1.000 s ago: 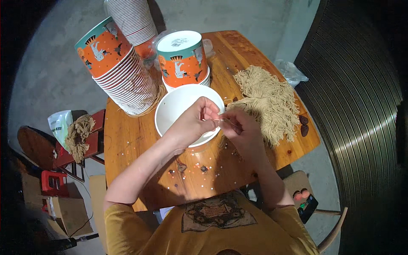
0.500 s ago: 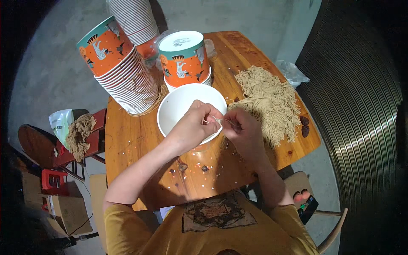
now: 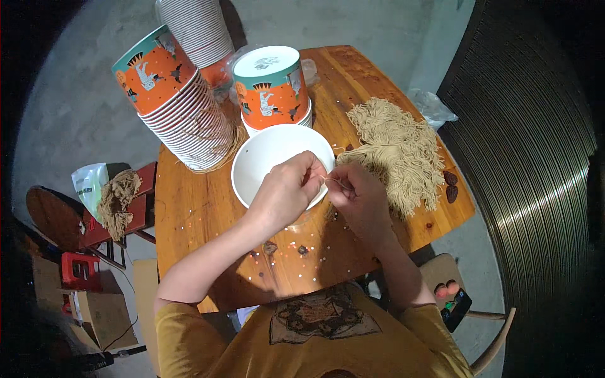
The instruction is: Portioning out and packaging dry fibrous material into paper cups using a small stick tool.
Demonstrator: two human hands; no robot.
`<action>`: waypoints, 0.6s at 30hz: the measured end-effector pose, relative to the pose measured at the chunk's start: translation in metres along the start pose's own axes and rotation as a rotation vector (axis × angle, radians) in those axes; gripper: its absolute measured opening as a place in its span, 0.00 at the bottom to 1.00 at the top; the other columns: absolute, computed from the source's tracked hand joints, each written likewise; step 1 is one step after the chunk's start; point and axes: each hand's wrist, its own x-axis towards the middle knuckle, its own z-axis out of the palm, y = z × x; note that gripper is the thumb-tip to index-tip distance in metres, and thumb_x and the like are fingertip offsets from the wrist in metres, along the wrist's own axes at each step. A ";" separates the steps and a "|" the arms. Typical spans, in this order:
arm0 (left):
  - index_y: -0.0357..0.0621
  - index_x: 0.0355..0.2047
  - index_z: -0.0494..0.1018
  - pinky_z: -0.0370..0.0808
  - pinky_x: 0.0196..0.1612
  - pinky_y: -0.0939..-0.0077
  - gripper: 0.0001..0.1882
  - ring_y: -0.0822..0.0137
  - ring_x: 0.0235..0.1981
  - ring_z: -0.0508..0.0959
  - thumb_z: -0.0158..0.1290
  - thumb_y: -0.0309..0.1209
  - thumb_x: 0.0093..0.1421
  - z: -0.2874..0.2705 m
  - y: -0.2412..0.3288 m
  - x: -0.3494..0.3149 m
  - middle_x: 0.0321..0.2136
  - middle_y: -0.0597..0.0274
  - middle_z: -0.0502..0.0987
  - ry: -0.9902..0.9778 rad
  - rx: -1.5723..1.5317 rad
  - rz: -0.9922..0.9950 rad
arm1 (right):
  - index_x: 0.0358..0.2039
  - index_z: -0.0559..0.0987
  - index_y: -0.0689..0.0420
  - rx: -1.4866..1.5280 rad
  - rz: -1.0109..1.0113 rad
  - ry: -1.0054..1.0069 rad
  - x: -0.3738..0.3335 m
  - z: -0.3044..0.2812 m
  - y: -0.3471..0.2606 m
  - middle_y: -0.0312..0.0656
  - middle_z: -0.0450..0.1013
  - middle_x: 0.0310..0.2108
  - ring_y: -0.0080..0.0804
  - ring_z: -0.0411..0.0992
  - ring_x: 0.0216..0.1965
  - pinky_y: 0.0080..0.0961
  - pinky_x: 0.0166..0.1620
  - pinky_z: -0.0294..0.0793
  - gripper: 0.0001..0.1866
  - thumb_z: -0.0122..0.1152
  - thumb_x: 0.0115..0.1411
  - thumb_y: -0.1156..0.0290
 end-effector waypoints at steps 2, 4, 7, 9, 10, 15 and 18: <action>0.38 0.31 0.70 0.68 0.29 0.80 0.04 0.76 0.23 0.68 0.52 0.25 0.57 -0.002 0.003 0.000 0.21 0.66 0.71 -0.019 -0.034 -0.023 | 0.32 0.72 0.60 -0.008 -0.012 -0.004 0.000 -0.001 0.000 0.44 0.71 0.28 0.35 0.74 0.27 0.28 0.30 0.73 0.07 0.59 0.53 0.74; 0.38 0.31 0.69 0.68 0.30 0.81 0.04 0.78 0.24 0.68 0.52 0.24 0.57 -0.003 0.003 0.001 0.22 0.67 0.70 -0.037 -0.067 -0.047 | 0.32 0.72 0.60 0.001 -0.014 0.018 -0.001 0.000 0.000 0.43 0.71 0.27 0.34 0.73 0.27 0.27 0.30 0.72 0.07 0.59 0.53 0.74; 0.39 0.32 0.68 0.67 0.32 0.83 0.04 0.79 0.26 0.67 0.51 0.24 0.57 -0.003 0.001 0.003 0.24 0.70 0.69 -0.080 -0.144 -0.107 | 0.32 0.72 0.60 0.059 0.110 -0.028 -0.001 -0.002 -0.003 0.43 0.70 0.26 0.31 0.73 0.26 0.26 0.30 0.72 0.07 0.59 0.53 0.74; 0.38 0.32 0.68 0.68 0.33 0.81 0.05 0.77 0.26 0.67 0.51 0.21 0.54 -0.002 -0.002 0.005 0.25 0.68 0.69 -0.099 -0.269 -0.092 | 0.32 0.72 0.60 0.067 0.118 -0.010 -0.002 -0.001 -0.002 0.43 0.71 0.26 0.31 0.73 0.26 0.26 0.30 0.71 0.07 0.59 0.53 0.74; 0.38 0.32 0.68 0.68 0.33 0.81 0.05 0.77 0.26 0.67 0.51 0.21 0.54 -0.001 -0.004 0.006 0.25 0.68 0.69 -0.098 -0.268 -0.092 | 0.31 0.72 0.60 0.078 0.122 0.005 -0.002 0.001 -0.001 0.43 0.71 0.26 0.30 0.72 0.26 0.26 0.30 0.71 0.07 0.58 0.53 0.74; 0.43 0.41 0.64 0.64 0.39 0.89 0.14 0.82 0.31 0.65 0.53 0.20 0.56 -0.001 -0.010 0.009 0.29 0.73 0.67 -0.178 -0.500 -0.090 | 0.31 0.72 0.60 0.117 0.134 0.070 -0.001 0.005 0.004 0.43 0.71 0.26 0.30 0.72 0.26 0.27 0.31 0.71 0.06 0.58 0.54 0.74; 0.40 0.41 0.63 0.66 0.36 0.87 0.15 0.80 0.29 0.65 0.51 0.17 0.54 -0.001 -0.005 0.009 0.27 0.69 0.67 -0.164 -0.523 -0.083 | 0.31 0.72 0.60 0.116 0.151 0.063 -0.001 0.004 0.003 0.43 0.70 0.26 0.30 0.71 0.26 0.27 0.32 0.71 0.06 0.58 0.54 0.74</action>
